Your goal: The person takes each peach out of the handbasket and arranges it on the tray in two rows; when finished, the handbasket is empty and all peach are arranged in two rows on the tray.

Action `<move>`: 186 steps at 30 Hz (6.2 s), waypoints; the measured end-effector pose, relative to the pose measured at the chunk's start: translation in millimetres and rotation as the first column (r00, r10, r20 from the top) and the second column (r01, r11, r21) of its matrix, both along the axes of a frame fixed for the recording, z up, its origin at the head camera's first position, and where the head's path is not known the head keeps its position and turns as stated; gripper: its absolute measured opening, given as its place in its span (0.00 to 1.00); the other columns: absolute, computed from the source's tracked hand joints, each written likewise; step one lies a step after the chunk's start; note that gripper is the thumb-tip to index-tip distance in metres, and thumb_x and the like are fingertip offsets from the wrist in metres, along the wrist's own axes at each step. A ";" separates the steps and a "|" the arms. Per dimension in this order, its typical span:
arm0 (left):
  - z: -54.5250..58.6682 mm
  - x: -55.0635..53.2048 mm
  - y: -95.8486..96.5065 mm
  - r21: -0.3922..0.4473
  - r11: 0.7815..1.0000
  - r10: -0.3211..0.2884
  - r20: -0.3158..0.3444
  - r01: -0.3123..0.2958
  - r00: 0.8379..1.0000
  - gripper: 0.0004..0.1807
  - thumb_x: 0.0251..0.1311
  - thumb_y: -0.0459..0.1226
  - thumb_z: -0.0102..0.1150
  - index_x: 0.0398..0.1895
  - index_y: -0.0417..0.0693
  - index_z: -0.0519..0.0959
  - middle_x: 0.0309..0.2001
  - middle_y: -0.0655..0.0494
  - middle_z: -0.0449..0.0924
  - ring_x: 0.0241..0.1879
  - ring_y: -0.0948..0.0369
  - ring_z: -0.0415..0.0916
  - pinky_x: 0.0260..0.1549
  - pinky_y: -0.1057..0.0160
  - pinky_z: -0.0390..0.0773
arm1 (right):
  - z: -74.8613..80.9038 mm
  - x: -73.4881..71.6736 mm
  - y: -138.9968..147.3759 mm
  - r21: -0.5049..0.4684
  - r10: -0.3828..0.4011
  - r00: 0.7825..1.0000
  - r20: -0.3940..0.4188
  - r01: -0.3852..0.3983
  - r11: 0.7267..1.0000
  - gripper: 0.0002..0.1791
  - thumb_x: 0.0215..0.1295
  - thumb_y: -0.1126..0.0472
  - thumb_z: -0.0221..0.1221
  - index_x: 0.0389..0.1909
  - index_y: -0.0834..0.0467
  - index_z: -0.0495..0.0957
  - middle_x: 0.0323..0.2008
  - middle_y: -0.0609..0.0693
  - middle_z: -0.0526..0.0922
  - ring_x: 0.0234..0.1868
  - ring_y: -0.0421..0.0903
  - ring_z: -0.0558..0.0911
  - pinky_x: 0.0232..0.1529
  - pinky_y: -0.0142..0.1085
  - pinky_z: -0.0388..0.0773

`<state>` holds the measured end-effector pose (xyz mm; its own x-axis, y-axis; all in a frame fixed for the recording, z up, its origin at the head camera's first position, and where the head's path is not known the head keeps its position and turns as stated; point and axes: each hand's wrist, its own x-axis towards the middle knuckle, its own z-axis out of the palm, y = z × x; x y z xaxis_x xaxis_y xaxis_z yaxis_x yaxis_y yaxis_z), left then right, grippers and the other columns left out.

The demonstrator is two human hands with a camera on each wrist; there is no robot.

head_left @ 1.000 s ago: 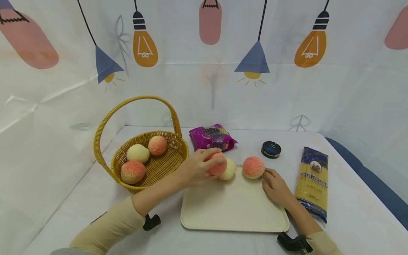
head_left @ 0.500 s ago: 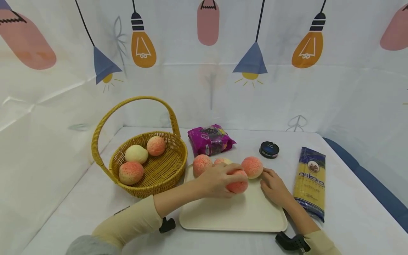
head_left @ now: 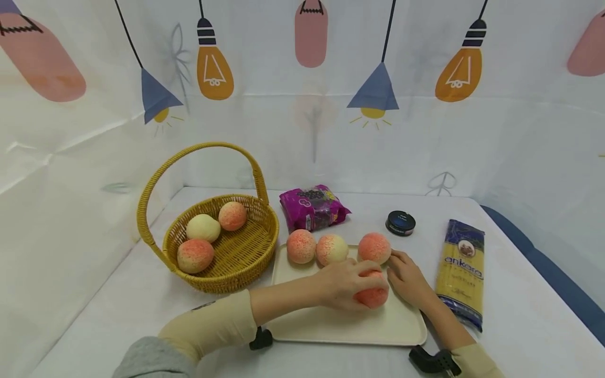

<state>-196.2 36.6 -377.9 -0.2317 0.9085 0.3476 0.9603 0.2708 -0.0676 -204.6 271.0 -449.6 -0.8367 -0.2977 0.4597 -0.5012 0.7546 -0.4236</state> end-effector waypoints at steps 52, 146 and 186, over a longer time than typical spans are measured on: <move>-8.1 2.0 -0.3 -0.030 0.996 0.089 0.302 -0.084 0.949 0.39 0.49 0.45 0.67 0.63 0.58 0.59 0.51 0.50 0.63 0.27 0.69 0.67 0.25 0.79 0.66 | 0.7 -0.1 -2.0 -0.052 -0.017 1.000 0.023 0.018 0.998 0.19 0.55 0.74 0.51 0.50 0.73 0.71 0.50 0.65 0.72 0.50 0.63 0.73 0.49 0.55 0.68; 29.6 -5.3 -251.5 -0.285 0.567 0.822 0.128 -0.773 0.555 0.08 0.50 0.32 0.63 0.30 0.55 0.84 0.39 0.45 0.74 0.39 0.39 0.69 0.20 0.46 0.73 | 2.9 2.0 1.2 -0.038 -0.053 0.990 0.132 0.059 0.998 0.20 0.58 0.72 0.52 0.53 0.72 0.69 0.54 0.66 0.69 0.55 0.65 0.69 0.54 0.57 0.63; 14.9 -9.8 -252.1 -0.064 0.609 0.786 0.183 -0.791 0.590 0.28 0.35 0.37 0.70 0.46 0.44 0.75 0.44 0.44 0.71 0.33 0.42 0.72 0.19 0.48 0.74 | 4.1 1.8 0.0 -0.031 -0.048 0.989 0.141 0.052 0.998 0.20 0.59 0.71 0.52 0.54 0.72 0.69 0.54 0.66 0.69 0.55 0.64 0.68 0.55 0.57 0.63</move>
<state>-205.9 -215.5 -363.0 -0.9115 0.3337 0.2404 0.3636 0.9270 0.0918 -202.7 271.0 -445.4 -0.9070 -0.2399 0.3461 -0.3971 0.7609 -0.5131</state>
